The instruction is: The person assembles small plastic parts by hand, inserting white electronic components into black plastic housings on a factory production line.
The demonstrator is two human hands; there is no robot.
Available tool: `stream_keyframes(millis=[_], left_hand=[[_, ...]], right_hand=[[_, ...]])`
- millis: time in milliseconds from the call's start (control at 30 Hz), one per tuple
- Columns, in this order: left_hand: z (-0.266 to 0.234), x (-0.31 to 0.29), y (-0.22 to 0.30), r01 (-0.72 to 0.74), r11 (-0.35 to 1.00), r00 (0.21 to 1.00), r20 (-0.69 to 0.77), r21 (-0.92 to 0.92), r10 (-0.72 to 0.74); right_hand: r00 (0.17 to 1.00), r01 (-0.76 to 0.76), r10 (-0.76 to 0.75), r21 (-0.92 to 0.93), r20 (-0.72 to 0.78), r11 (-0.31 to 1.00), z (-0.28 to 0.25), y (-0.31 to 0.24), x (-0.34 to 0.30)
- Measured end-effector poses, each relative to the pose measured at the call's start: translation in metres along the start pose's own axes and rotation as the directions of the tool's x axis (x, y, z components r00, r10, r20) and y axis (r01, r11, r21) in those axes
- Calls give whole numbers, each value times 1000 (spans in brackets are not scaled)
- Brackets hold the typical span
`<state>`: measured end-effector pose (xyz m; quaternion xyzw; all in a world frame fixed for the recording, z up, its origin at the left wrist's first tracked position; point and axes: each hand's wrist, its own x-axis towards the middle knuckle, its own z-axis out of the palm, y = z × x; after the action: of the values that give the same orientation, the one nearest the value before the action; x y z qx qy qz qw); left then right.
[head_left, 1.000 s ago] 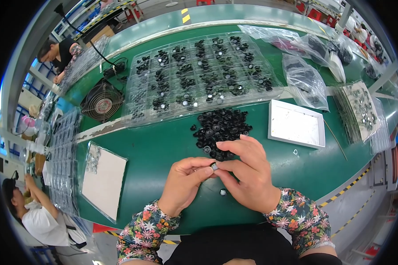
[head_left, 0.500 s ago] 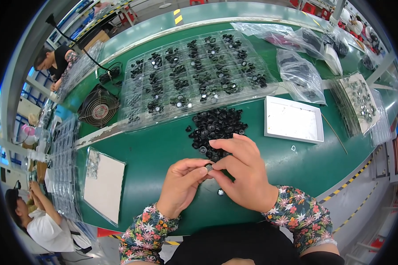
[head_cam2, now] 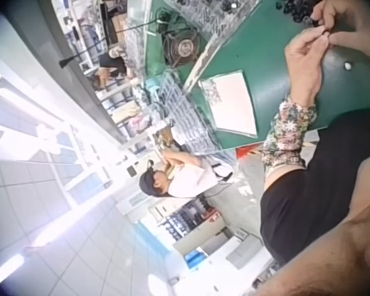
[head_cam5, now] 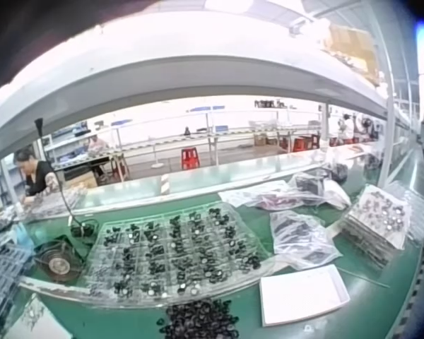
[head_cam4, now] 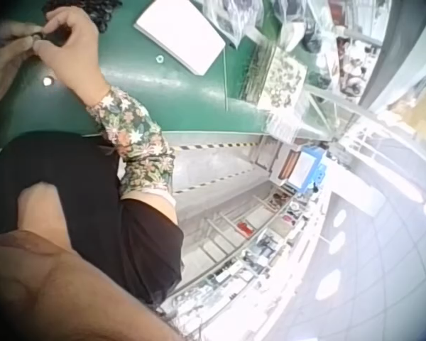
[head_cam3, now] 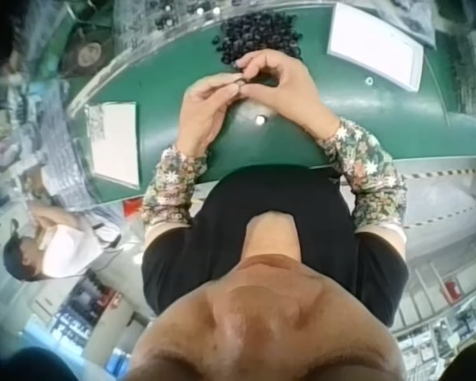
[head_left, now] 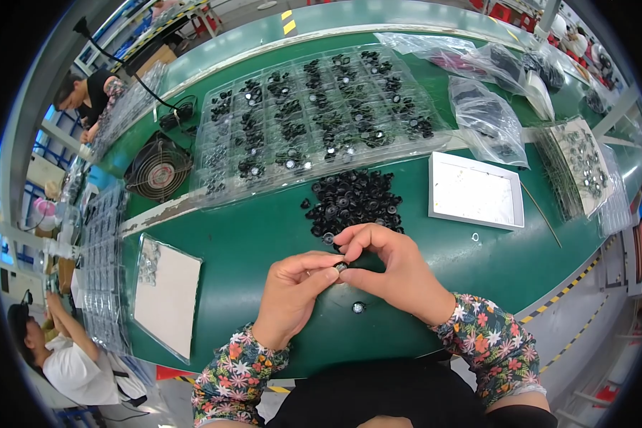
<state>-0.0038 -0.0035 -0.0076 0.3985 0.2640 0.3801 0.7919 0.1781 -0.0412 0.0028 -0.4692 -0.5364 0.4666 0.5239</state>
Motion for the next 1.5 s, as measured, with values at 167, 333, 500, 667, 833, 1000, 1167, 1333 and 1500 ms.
stream_keyframes(millis=[167, 333, 500, 667, 833, 1000, 1167, 1333, 1500], left_hand=[[-1, 0, -1, -10, 1000, 999, 49, 1, 10], [-1, 0, 0, -42, 995, 996, 81, 87, 35], [0, -1, -2, -88, 983, 994, 77, 159, 76], [3, -4, -3, -113, 977, 993, 54, 183, 104], [6, -5, -3, -148, 936, 989, 34, 318, 145], [7, -1, -5, -143, 977, 988, -31, 155, 150], [10, 0, -6, -137, 990, 989, -60, 17, 138], [17, -4, -5, -161, 884, 969, -101, 440, 227], [14, -2, -7, -180, 830, 956, -104, 528, 273]], right_hand=[[977, -202, 181, 206, 113, 957, -4, -4, 0], [965, -257, 223, 330, 136, 908, -2, -2, -1], [968, -249, 224, 369, 110, 895, 0, 1, -1], [969, -248, 218, 423, 120, 871, -2, 3, 1], [949, -304, 244, 366, 200, 880, -7, 7, 5], [994, -106, 104, 154, 26, 982, 2, 8, 7], [962, 219, -250, -242, -108, 945, 4, 5, 2], [879, 354, -472, -574, -65, 739, 8, 5, -1], [850, 399, -527, -630, -18, 666, 12, 9, 1]])
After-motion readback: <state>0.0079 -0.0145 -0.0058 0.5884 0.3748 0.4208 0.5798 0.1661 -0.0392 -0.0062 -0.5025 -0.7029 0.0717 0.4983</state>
